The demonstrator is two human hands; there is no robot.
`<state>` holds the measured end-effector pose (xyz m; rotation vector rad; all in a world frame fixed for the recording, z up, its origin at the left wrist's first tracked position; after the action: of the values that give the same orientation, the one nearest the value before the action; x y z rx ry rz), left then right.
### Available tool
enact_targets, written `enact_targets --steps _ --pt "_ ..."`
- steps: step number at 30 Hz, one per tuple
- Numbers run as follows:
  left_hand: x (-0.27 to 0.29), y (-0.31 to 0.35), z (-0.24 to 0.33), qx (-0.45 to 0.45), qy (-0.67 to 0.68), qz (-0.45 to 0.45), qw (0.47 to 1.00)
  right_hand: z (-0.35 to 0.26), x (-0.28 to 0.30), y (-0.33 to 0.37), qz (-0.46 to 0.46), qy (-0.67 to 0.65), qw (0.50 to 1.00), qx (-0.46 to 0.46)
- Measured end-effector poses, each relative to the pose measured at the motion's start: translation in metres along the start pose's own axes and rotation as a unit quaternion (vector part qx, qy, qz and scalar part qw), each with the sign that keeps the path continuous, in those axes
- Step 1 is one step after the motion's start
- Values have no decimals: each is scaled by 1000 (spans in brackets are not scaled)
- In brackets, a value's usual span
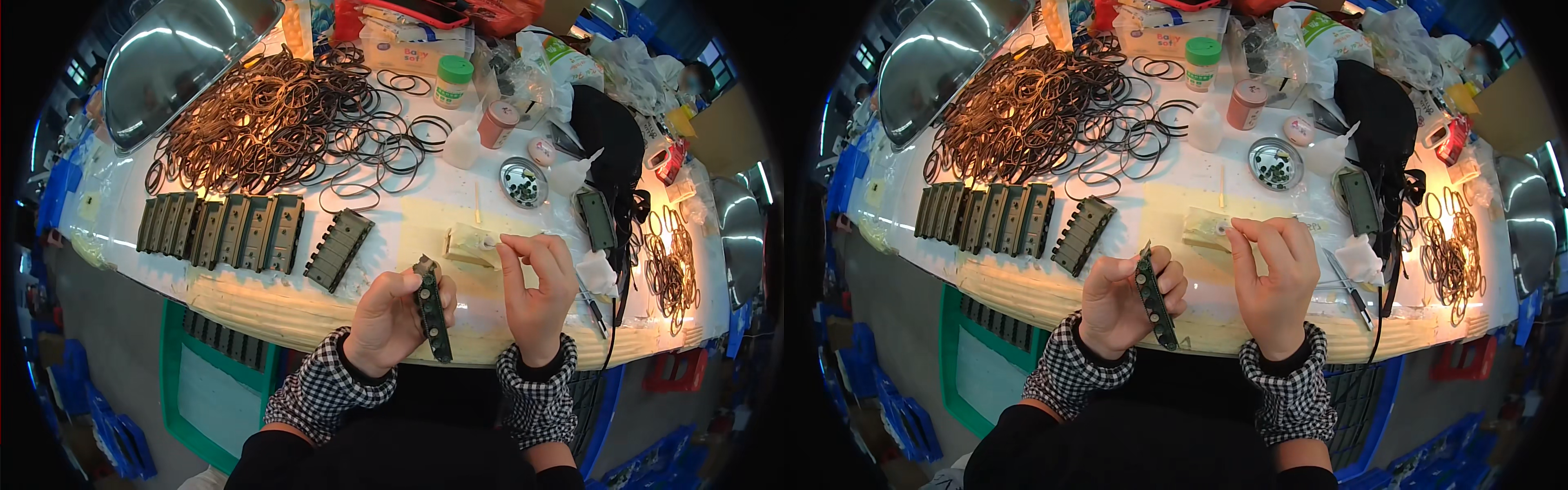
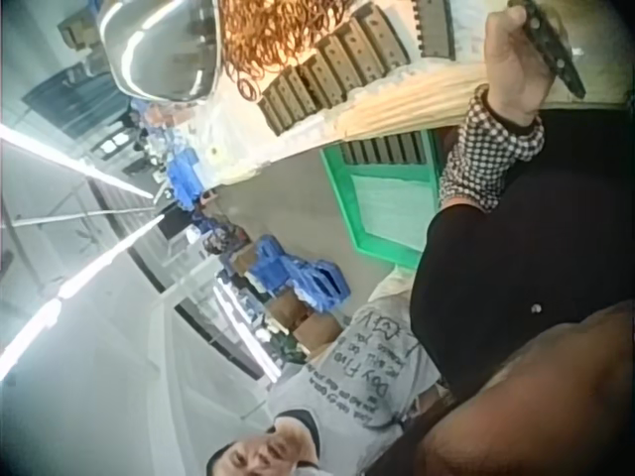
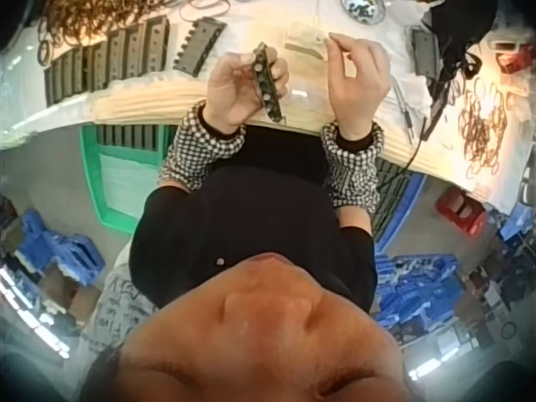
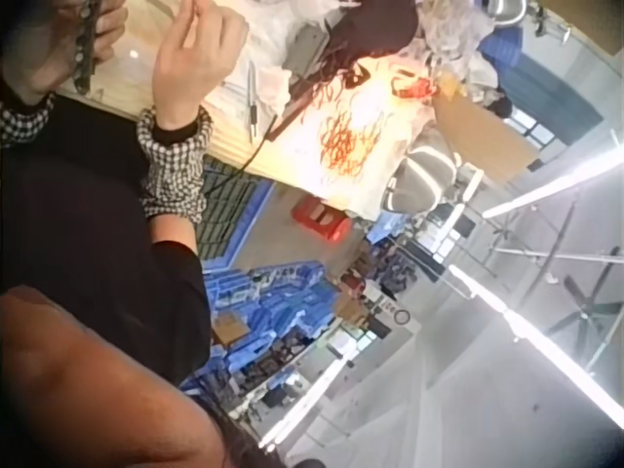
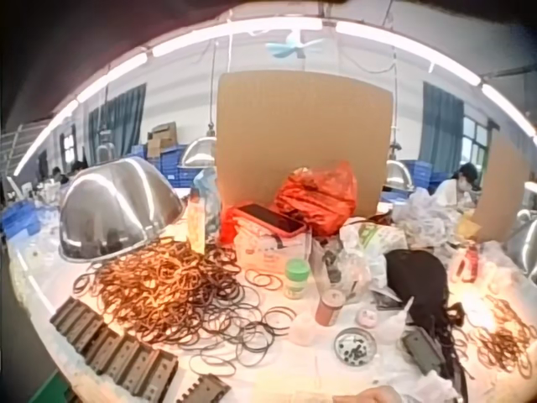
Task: Assembling the outer shell and internal components of toy grenades at a workshop table.
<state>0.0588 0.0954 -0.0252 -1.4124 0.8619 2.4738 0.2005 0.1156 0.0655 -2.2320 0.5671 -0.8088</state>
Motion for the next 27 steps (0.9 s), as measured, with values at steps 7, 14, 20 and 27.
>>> enact_targets --steps 7,14,20,27 --pt "1 3 0 3 12 7 1000 -2 -1 2 -1 -6 1000 9" --pt "-3 4 2 -1 3 -1 1000 1 1 2 6 -9 1000 5" --pt "-1 4 0 9 18 -10 1000 1 -1 1 3 -7 1000 15" --pt "-4 7 -1 4 -4 1 1000 -1 -2 1 5 -7 1000 6"
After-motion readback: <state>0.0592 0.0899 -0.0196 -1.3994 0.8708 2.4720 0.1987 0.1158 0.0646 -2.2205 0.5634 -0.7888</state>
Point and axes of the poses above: each hand's wrist, its own y-axis away from the middle knuckle, its own x-axis out of the back of the hand, z = x × y, the point moved 8 cm from there along -y, towards the middle knuckle, and after that the axes turned 14 degrees about z, right-handed, at the moved point
